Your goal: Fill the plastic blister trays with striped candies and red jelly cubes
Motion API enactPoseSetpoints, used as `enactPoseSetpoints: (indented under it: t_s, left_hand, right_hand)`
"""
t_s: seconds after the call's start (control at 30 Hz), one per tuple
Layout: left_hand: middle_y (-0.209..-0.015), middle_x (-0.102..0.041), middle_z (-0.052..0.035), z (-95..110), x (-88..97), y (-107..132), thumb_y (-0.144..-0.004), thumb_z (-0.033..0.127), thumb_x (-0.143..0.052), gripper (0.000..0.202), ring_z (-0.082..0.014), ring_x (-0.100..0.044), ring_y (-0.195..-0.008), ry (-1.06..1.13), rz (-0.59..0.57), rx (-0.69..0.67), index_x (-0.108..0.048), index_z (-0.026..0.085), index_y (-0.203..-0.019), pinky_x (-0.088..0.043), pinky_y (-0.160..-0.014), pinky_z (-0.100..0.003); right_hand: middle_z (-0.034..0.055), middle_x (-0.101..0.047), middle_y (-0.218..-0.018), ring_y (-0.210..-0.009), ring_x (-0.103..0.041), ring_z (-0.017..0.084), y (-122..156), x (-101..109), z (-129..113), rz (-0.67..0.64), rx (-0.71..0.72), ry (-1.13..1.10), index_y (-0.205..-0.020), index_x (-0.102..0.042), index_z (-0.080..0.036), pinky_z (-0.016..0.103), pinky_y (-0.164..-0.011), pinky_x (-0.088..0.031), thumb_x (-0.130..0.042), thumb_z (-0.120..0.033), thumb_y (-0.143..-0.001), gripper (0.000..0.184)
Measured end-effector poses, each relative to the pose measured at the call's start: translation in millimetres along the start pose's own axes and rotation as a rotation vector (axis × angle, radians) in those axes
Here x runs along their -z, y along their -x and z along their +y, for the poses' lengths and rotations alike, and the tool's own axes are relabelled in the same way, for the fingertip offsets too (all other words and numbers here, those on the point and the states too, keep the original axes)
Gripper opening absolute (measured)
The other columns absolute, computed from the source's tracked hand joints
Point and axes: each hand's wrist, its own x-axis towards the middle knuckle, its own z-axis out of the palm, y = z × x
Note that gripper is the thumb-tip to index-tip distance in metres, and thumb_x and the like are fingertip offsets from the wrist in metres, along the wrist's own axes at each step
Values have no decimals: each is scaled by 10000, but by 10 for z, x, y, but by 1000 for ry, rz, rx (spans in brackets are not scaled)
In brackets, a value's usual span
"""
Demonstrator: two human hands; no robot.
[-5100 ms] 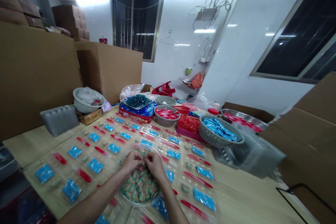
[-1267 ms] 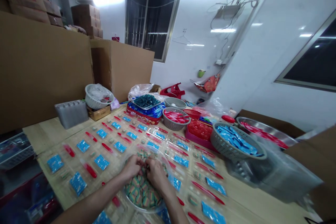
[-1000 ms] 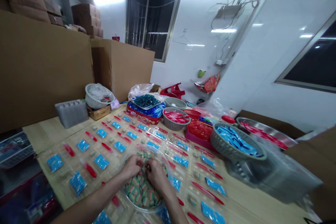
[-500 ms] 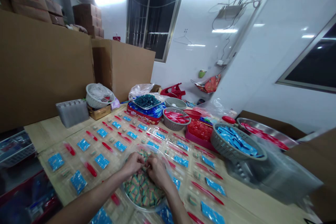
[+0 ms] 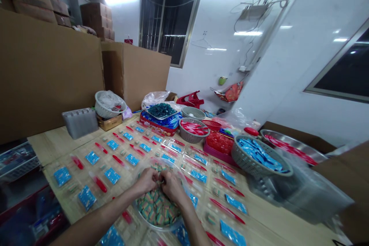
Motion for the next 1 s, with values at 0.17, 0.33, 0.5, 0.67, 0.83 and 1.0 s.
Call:
enactPoseSetpoints:
  t_s: [0.17,0.33,0.5,0.67,0.83,1.0]
  left_hand:
    - [-683,-666,-18,-51,-28,-11,-509,36,-586,245,-197,-594,-709,20,32,-36,-705,144,-694,-432,-658,-265]
    - [-615,-639,4,-44,52,-21,-555,152,-645,79,-191,-592,-688,117,16,-108,-690,154,-620,-428,-630,-254]
    - [-440,-544,30,67,238,34,-462,173,-694,82,-132,-495,-420,732,-156,70,-627,155,-506,-378,-460,-249]
    - [-423,-544,13,104,346,104,-483,232,-714,144,-123,-496,-373,889,-168,149,-595,159,-519,-403,-446,-263]
    - [-412,-515,49,94,393,160,-421,121,-741,211,-112,-486,-341,1061,-3,229,-556,159,-515,-398,-422,-255]
    - [-528,-577,37,-54,466,98,-413,71,-743,280,-105,-524,-393,1262,125,205,-562,143,-614,-410,-437,-240]
  right_hand:
    - [8,-624,-754,-720,-540,145,24,131,-60,7,46,-13,-776,-605,-178,204,-628,-338,-467,-58,-586,264]
    - [-11,-620,-699,-658,-522,130,-20,248,-99,-36,80,-80,-729,-634,-181,205,-602,-346,-515,-109,-620,176]
    - [-43,-550,-565,-536,-459,90,-111,308,-113,-105,38,-368,-663,-619,-155,192,-511,-314,-563,-147,-616,74]
    - [-58,-518,-491,-437,-445,72,-163,231,-131,-137,-187,-870,-612,-566,-150,195,-460,-351,-649,-239,-571,129]
    - [-61,-526,-528,-460,-488,70,-157,144,-236,-118,-269,-1034,-668,-578,-161,185,-466,-400,-717,-297,-579,214]
    - [-16,-593,-613,-530,-552,100,-350,79,-339,-129,-350,-1000,-699,-625,-178,186,-488,-429,-766,-406,-550,306]
